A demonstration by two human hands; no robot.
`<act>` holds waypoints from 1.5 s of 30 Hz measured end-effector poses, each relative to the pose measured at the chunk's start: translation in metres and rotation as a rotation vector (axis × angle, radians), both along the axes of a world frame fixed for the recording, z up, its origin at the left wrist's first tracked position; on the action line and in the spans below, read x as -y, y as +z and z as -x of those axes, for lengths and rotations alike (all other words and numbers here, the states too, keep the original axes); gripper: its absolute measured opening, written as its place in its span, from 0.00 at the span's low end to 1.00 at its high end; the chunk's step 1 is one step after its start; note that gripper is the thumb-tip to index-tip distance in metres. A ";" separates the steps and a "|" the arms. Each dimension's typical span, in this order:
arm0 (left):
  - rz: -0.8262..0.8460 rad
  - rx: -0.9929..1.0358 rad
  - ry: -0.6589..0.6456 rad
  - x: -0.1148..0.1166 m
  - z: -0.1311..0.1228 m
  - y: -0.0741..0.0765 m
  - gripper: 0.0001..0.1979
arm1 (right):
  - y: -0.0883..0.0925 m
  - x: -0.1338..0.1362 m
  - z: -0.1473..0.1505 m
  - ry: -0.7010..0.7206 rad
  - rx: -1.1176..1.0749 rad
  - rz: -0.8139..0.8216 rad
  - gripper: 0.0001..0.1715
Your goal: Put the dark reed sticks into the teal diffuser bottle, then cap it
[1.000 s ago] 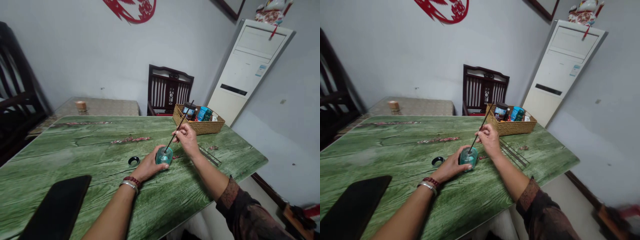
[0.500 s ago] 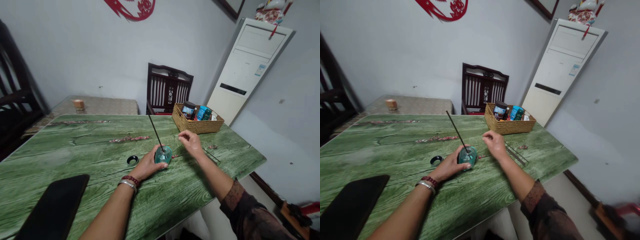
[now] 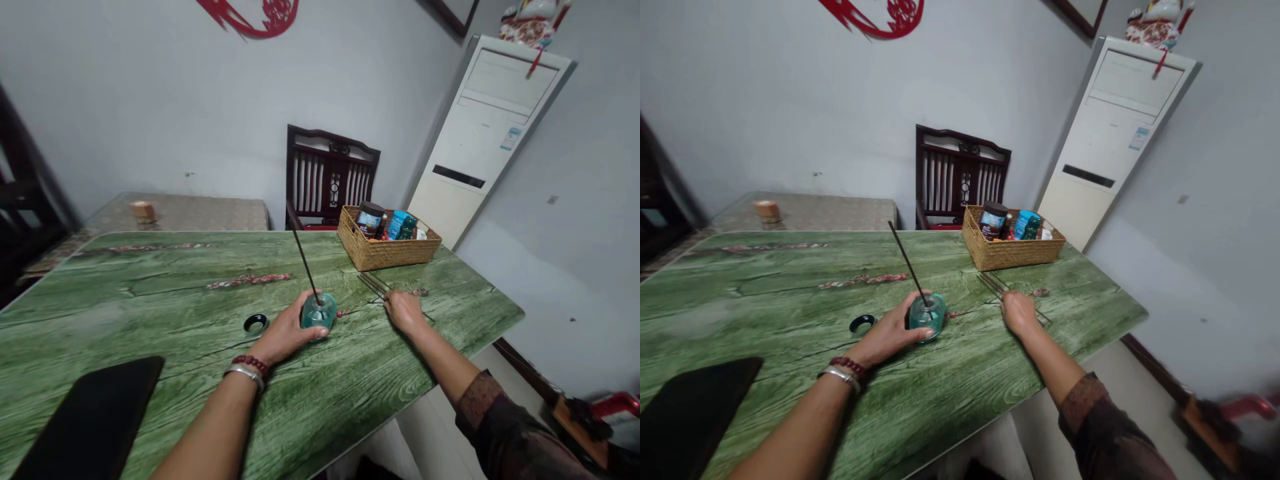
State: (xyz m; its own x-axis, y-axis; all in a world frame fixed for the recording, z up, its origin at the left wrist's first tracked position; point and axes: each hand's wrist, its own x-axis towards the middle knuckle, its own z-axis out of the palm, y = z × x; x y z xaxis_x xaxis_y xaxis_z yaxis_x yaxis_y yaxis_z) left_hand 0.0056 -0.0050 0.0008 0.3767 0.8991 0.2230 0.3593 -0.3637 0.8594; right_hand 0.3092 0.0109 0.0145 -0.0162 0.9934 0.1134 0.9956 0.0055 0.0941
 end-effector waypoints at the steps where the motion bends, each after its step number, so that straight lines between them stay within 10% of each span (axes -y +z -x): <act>1: 0.001 -0.002 -0.001 0.000 0.000 0.000 0.41 | -0.001 -0.001 0.000 -0.006 -0.001 0.004 0.17; 13: 0.001 0.004 -0.001 0.001 0.000 0.002 0.41 | 0.007 0.004 0.005 0.068 -0.122 0.036 0.12; 23: -0.020 -0.008 -0.026 -0.001 0.001 -0.002 0.40 | 0.083 -0.002 0.052 0.415 -1.451 -0.162 0.13; 29: -0.026 0.006 -0.005 0.001 0.000 0.000 0.39 | 0.117 0.003 0.099 0.621 -1.632 -0.319 0.15; 45: -0.082 0.023 -0.033 -0.002 0.001 -0.004 0.38 | 0.049 -0.012 0.137 0.501 -1.228 -0.174 0.06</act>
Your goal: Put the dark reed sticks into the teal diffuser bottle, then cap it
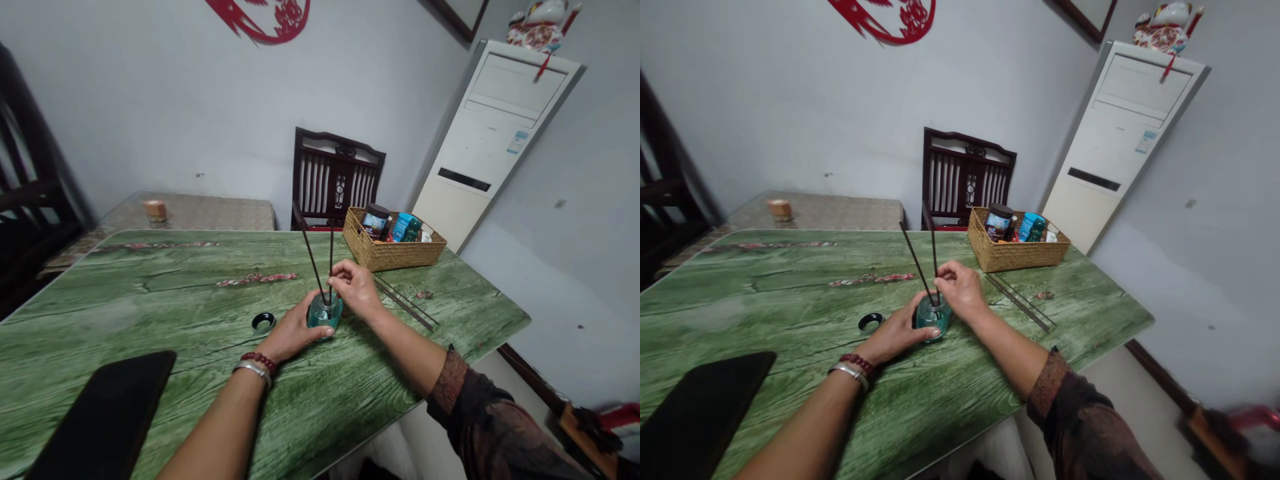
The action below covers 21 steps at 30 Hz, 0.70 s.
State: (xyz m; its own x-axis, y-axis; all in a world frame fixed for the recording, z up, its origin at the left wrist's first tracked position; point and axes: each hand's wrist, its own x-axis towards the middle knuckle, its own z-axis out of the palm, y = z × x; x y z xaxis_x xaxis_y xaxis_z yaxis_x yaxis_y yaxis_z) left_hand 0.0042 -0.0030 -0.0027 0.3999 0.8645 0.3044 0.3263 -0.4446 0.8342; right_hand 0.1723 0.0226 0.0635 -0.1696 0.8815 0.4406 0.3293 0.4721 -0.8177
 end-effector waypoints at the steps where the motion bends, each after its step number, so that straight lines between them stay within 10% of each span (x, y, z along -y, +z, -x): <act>1: -0.001 0.004 -0.001 0.000 0.000 0.000 0.39 | -0.004 0.001 -0.001 -0.021 0.042 -0.012 0.05; 11: 0.051 -0.017 0.028 0.001 0.000 0.004 0.38 | 0.000 -0.007 -0.092 -0.283 0.400 -0.078 0.08; 21: 0.070 -0.046 0.030 0.002 0.000 0.006 0.38 | -0.041 -0.023 -0.196 -0.570 0.979 0.299 0.09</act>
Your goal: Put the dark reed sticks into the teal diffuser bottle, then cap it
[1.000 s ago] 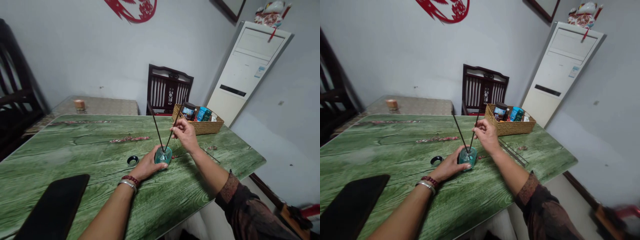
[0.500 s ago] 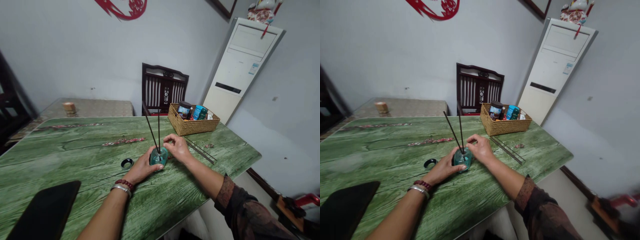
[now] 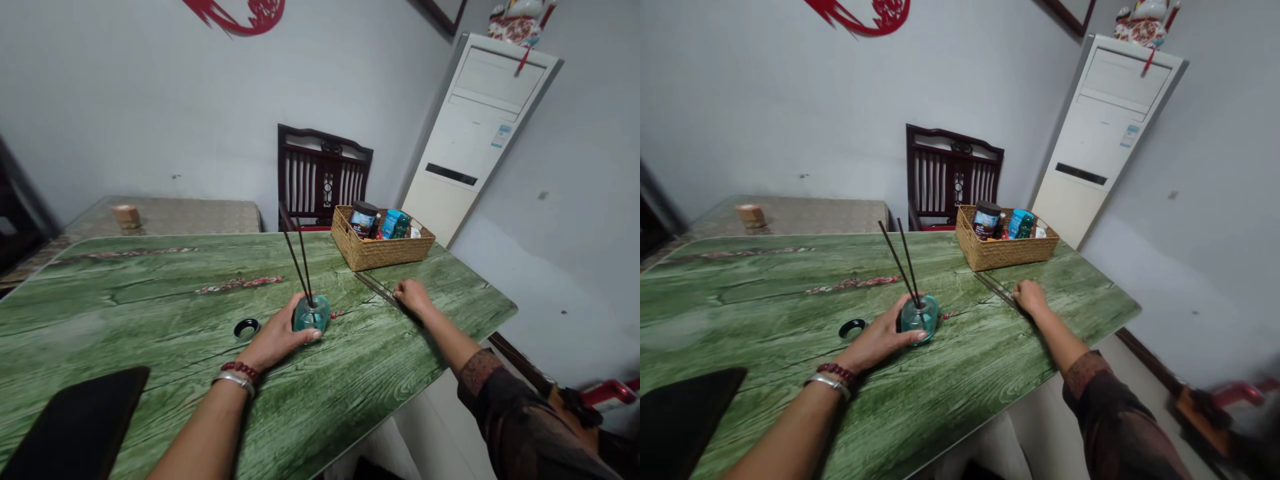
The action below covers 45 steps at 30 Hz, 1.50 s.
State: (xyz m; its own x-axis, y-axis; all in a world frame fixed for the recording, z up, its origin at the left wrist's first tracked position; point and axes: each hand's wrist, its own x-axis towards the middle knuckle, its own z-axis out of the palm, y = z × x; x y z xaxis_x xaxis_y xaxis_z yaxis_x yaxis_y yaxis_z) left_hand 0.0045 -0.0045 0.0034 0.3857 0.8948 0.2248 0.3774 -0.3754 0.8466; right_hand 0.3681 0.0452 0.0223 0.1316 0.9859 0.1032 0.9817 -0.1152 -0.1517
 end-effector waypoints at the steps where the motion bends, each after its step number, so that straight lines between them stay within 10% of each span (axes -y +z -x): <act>1: 0.000 0.001 0.003 0.000 0.000 0.000 0.38 | -0.002 0.000 -0.001 -0.005 0.013 0.017 0.09; 14: -0.006 0.017 0.003 -0.001 0.002 -0.004 0.39 | 0.024 0.017 -0.001 0.073 0.169 -0.030 0.14; 23: -0.004 0.005 0.006 -0.001 0.002 -0.005 0.40 | 0.080 0.034 0.072 0.508 -1.092 -0.357 0.12; 28: -0.012 0.012 0.007 0.000 0.001 -0.003 0.39 | 0.097 0.042 0.131 0.627 -1.306 -0.397 0.15; 45: -0.049 0.063 -0.046 -0.002 0.001 -0.007 0.39 | 0.050 0.030 0.188 0.639 -1.068 -0.240 0.08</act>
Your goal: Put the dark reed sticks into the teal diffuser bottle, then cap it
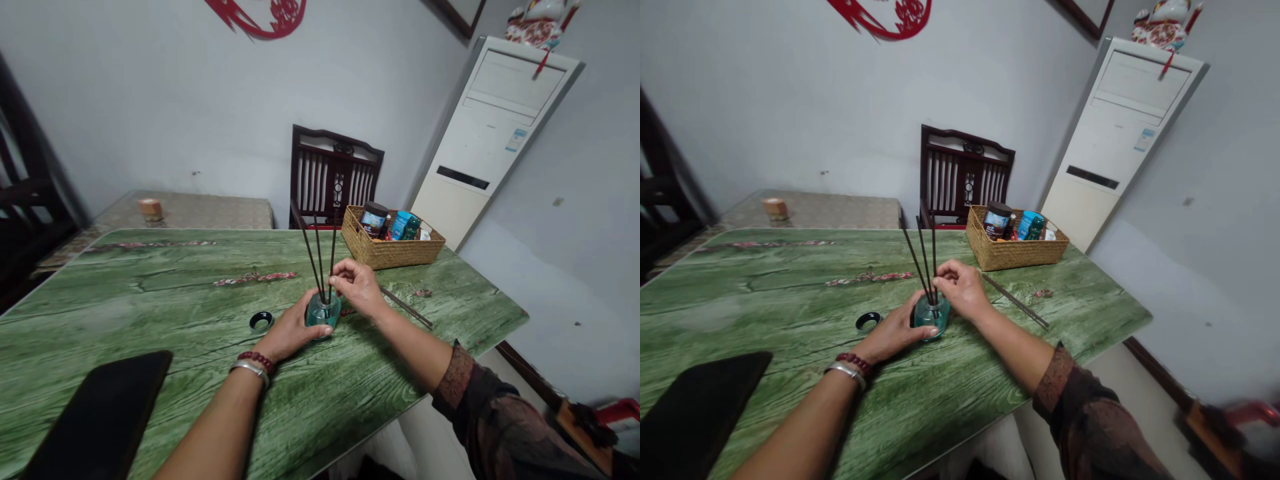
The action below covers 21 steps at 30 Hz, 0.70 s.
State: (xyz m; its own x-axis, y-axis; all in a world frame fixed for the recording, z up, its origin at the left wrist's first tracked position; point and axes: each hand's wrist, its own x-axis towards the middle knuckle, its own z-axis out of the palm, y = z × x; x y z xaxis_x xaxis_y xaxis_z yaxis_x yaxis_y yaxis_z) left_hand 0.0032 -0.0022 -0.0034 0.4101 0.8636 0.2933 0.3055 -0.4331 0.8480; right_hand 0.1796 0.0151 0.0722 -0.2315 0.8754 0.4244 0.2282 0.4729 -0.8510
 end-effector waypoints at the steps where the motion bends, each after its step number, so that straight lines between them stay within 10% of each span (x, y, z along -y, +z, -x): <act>1: 0.003 -0.005 -0.002 0.000 0.000 0.000 0.39 | -0.004 0.001 0.000 -0.020 0.037 -0.010 0.07; 7: 0.024 -0.036 0.017 0.000 -0.001 0.003 0.39 | -0.007 0.007 -0.018 -0.053 0.232 -0.059 0.10; 13: 0.054 -0.034 0.036 0.003 -0.002 0.006 0.38 | 0.000 -0.008 -0.102 -0.328 0.403 -0.149 0.07; 21: 0.059 -0.059 0.049 0.002 -0.001 0.006 0.40 | -0.046 -0.002 -0.182 -0.580 0.790 -0.050 0.12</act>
State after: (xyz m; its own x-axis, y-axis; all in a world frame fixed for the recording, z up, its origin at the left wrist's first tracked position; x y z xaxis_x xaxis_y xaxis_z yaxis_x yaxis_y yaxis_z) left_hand 0.0041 -0.0038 0.0025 0.3820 0.8980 0.2181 0.3753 -0.3664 0.8514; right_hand 0.3615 0.0172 0.0264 -0.0047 0.9283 0.3718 0.9318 0.1390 -0.3353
